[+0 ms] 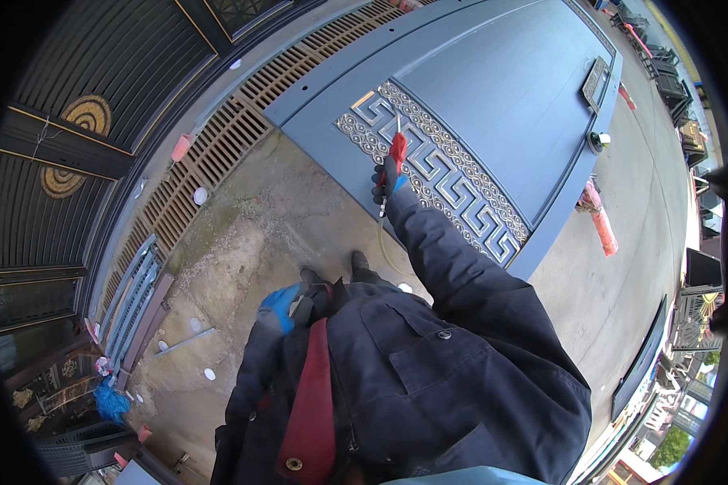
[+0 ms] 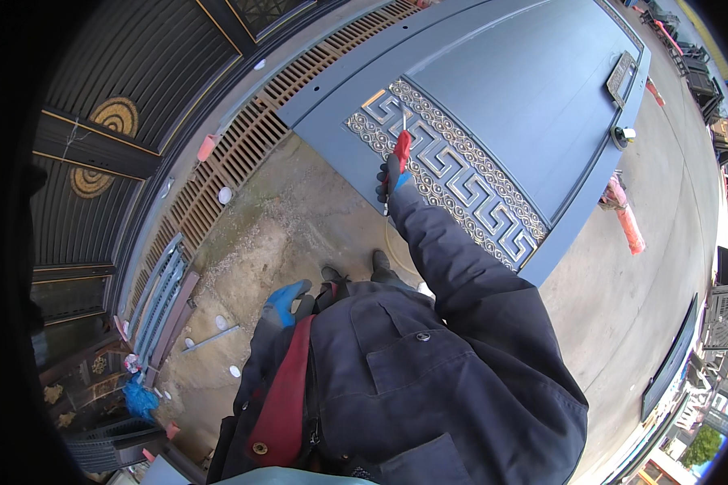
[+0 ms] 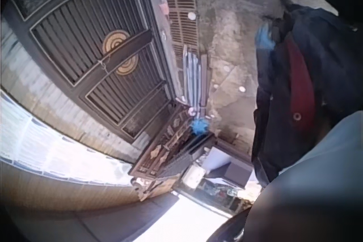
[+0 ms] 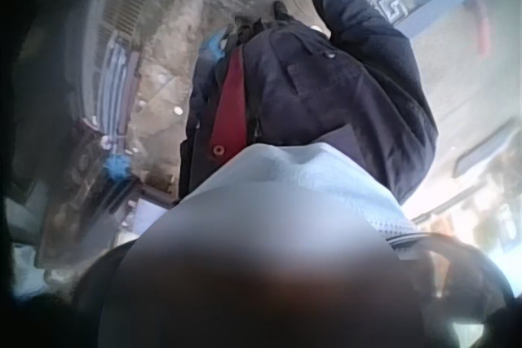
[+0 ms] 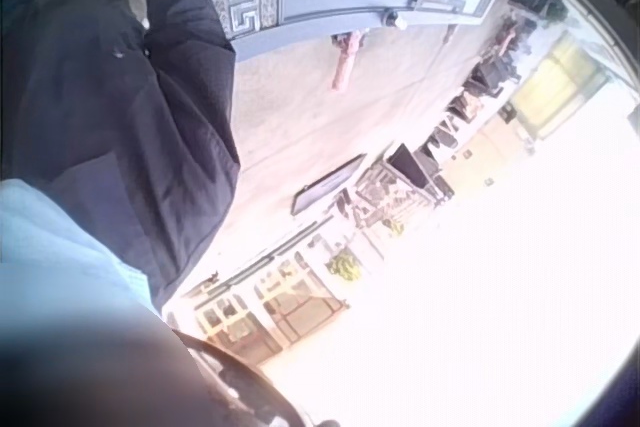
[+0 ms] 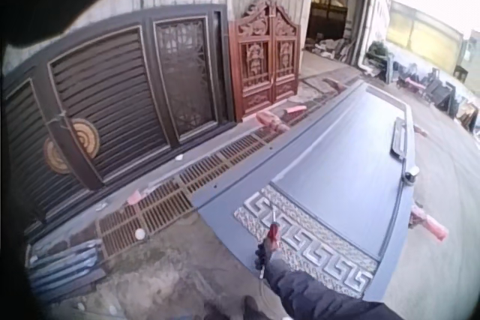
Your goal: The person connects a spray gun to an air hose, then spray paints a large gray metal door panel with decorative patterns. The person moves around the panel to cover different areas, including the edges and central surface.
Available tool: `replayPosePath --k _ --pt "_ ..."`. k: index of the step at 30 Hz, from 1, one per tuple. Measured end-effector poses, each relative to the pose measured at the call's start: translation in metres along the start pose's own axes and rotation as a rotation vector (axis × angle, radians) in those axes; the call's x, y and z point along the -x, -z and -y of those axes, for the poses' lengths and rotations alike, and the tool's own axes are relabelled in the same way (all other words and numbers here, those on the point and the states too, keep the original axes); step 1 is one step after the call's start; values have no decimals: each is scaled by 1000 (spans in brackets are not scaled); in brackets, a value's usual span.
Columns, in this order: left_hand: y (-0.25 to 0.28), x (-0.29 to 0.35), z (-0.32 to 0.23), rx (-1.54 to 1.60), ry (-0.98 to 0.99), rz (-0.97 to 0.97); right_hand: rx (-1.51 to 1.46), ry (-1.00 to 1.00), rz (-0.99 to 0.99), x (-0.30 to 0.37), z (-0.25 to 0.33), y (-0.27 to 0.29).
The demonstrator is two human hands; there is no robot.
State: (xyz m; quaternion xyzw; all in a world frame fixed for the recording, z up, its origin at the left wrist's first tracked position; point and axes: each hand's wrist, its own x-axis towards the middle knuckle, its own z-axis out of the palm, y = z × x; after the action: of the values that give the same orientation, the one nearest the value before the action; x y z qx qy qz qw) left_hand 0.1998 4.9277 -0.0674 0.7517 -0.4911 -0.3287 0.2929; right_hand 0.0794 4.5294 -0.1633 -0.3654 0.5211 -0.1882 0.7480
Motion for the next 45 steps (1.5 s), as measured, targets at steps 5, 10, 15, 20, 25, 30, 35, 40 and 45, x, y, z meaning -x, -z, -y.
replayPosePath --k 5,10,15,20,25,30,35,40,45 --pt "39 -73 41 23 -149 71 458 -19 247 -6 16 -36" --pt "99 -131 56 -12 -220 123 362 -7 49 -2 35 -104" --pt "161 -159 59 63 -265 93 328 -17 -146 -5 40 -117" --pt "182 -177 76 77 -240 164 596 -147 -121 5 27 -61" --pt "166 -209 78 99 -346 294 350 -136 -288 18 21 -41" --pt "149 -238 60 -30 -495 379 -31 5 -625 3 34 -55" --pt "131 -253 52 -71 -546 433 138 11 -464 -10 62 -50" --pt "103 -248 62 -52 -457 561 819 -43 59 28 62 -39" --pt "74 -224 70 46 -313 464 677 -2 -382 98 20 55"
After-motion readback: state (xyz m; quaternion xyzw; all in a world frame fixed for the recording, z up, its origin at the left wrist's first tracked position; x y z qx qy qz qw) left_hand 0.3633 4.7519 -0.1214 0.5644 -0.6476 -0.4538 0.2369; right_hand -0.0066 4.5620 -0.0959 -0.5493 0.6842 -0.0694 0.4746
